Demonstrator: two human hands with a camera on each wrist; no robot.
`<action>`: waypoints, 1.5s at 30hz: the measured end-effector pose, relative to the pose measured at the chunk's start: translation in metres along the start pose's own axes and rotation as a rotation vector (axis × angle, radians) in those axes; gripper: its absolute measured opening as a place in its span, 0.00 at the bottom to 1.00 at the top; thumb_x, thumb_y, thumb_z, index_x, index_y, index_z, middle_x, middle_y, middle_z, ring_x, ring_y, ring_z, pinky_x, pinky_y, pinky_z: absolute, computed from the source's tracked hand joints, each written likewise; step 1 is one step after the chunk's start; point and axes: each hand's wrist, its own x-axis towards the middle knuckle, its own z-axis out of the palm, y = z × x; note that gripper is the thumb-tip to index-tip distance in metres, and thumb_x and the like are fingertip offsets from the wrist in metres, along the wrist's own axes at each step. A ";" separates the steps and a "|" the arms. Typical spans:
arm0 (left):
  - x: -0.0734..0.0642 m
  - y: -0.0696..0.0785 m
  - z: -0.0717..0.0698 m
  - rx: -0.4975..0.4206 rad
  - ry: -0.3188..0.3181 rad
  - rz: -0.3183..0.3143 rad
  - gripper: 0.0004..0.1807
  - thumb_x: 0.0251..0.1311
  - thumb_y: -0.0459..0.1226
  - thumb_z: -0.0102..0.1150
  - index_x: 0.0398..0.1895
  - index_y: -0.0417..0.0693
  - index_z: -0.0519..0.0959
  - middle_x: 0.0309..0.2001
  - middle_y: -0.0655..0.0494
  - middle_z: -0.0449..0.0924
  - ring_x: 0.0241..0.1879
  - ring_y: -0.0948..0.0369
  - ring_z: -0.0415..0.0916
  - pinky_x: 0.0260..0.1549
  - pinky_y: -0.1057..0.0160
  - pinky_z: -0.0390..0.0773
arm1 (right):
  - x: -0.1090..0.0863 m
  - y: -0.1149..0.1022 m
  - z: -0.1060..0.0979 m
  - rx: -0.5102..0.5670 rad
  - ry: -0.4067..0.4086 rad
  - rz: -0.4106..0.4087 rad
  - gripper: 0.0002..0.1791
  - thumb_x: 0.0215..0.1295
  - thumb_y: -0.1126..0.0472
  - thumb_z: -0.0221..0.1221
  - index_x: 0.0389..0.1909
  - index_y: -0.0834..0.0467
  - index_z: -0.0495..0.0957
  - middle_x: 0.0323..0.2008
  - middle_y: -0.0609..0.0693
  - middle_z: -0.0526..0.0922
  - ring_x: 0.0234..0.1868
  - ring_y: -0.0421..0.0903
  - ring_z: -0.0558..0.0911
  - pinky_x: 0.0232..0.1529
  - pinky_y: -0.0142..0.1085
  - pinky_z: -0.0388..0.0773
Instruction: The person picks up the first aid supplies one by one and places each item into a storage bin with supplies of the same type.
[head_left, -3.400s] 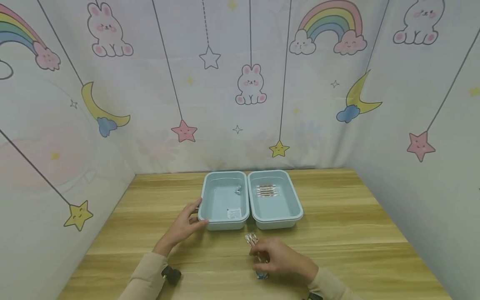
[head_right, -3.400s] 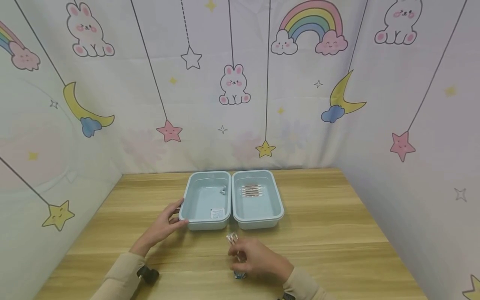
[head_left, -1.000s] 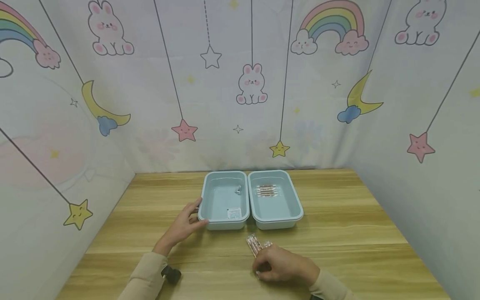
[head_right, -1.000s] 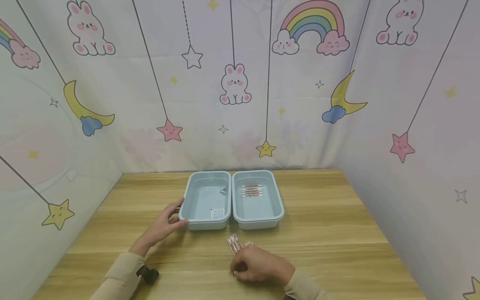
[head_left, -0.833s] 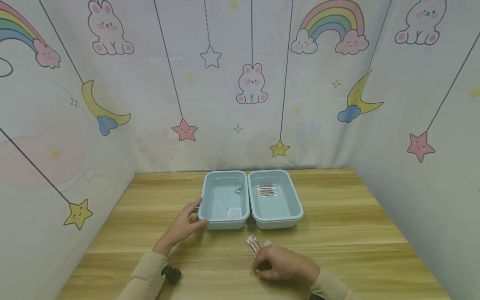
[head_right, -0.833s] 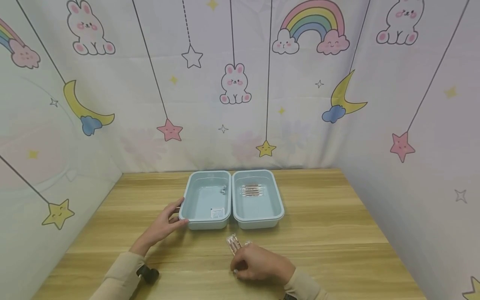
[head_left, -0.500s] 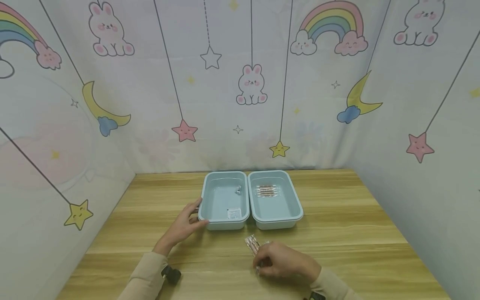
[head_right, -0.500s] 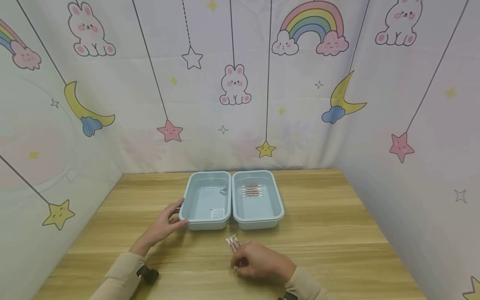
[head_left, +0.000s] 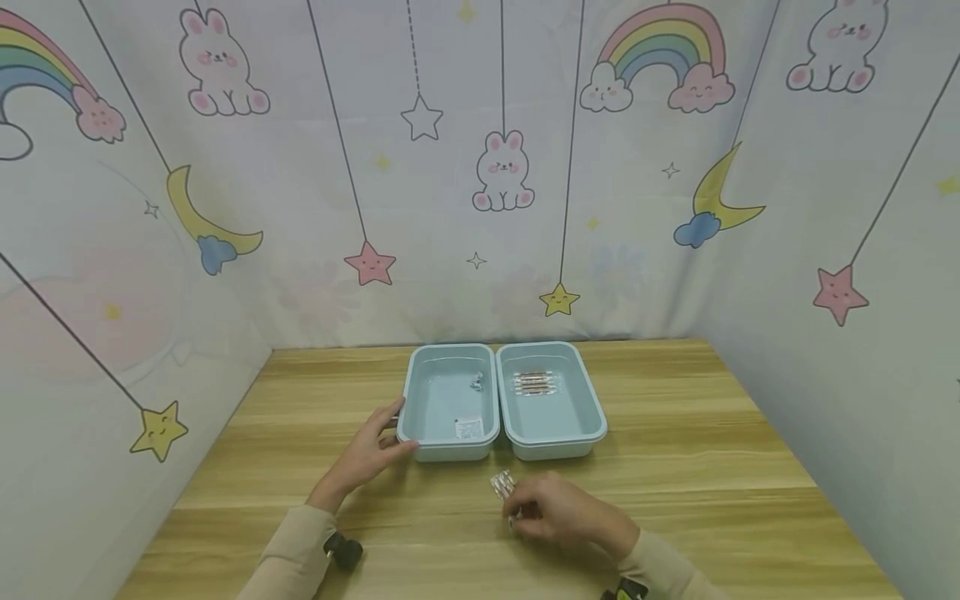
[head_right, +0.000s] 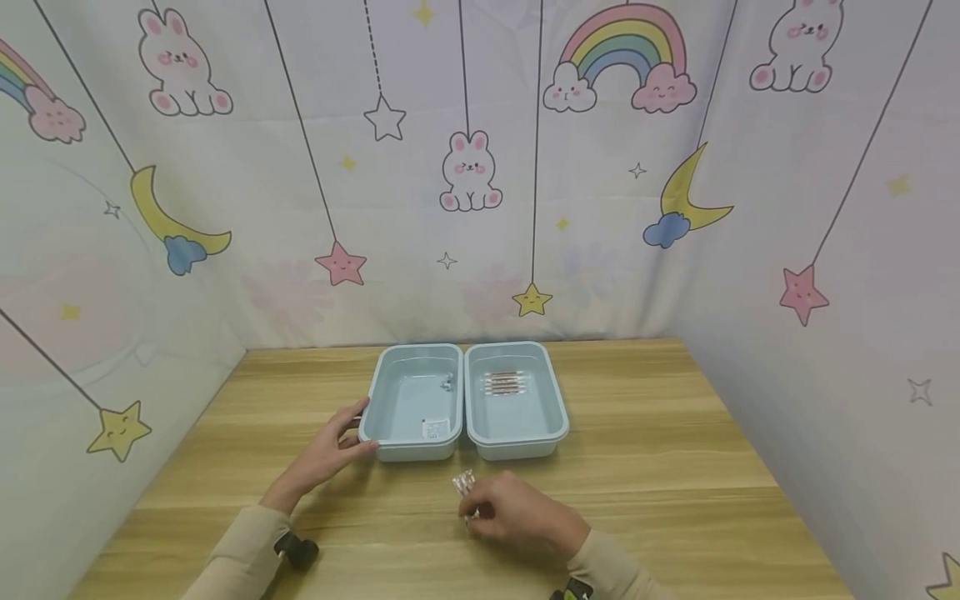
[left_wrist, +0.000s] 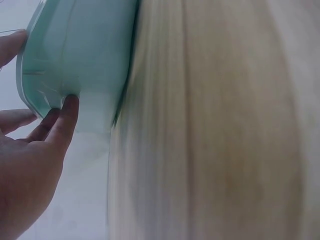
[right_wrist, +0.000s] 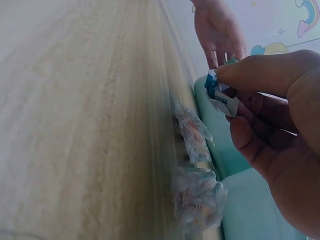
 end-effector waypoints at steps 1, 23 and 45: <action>0.000 0.000 0.000 -0.004 0.002 0.000 0.47 0.58 0.37 0.68 0.75 0.37 0.52 0.68 0.33 0.57 0.66 0.38 0.62 0.64 0.50 0.73 | 0.001 0.001 0.000 0.002 0.010 -0.008 0.07 0.57 0.64 0.67 0.38 0.56 0.85 0.33 0.43 0.84 0.31 0.31 0.78 0.32 0.16 0.78; 0.002 -0.002 0.000 -0.004 0.001 0.000 0.47 0.58 0.38 0.68 0.75 0.37 0.52 0.68 0.33 0.57 0.66 0.38 0.62 0.64 0.53 0.73 | 0.018 0.005 -0.009 -0.059 0.236 -0.193 0.11 0.51 0.68 0.69 0.38 0.58 0.84 0.33 0.46 0.86 0.28 0.36 0.80 0.30 0.15 0.77; 0.001 -0.001 0.000 0.005 0.002 -0.005 0.46 0.58 0.38 0.68 0.75 0.37 0.52 0.68 0.33 0.57 0.66 0.38 0.62 0.64 0.50 0.72 | 0.034 -0.001 -0.021 -0.053 0.349 -0.169 0.11 0.53 0.67 0.69 0.37 0.55 0.84 0.33 0.44 0.86 0.29 0.36 0.81 0.30 0.20 0.80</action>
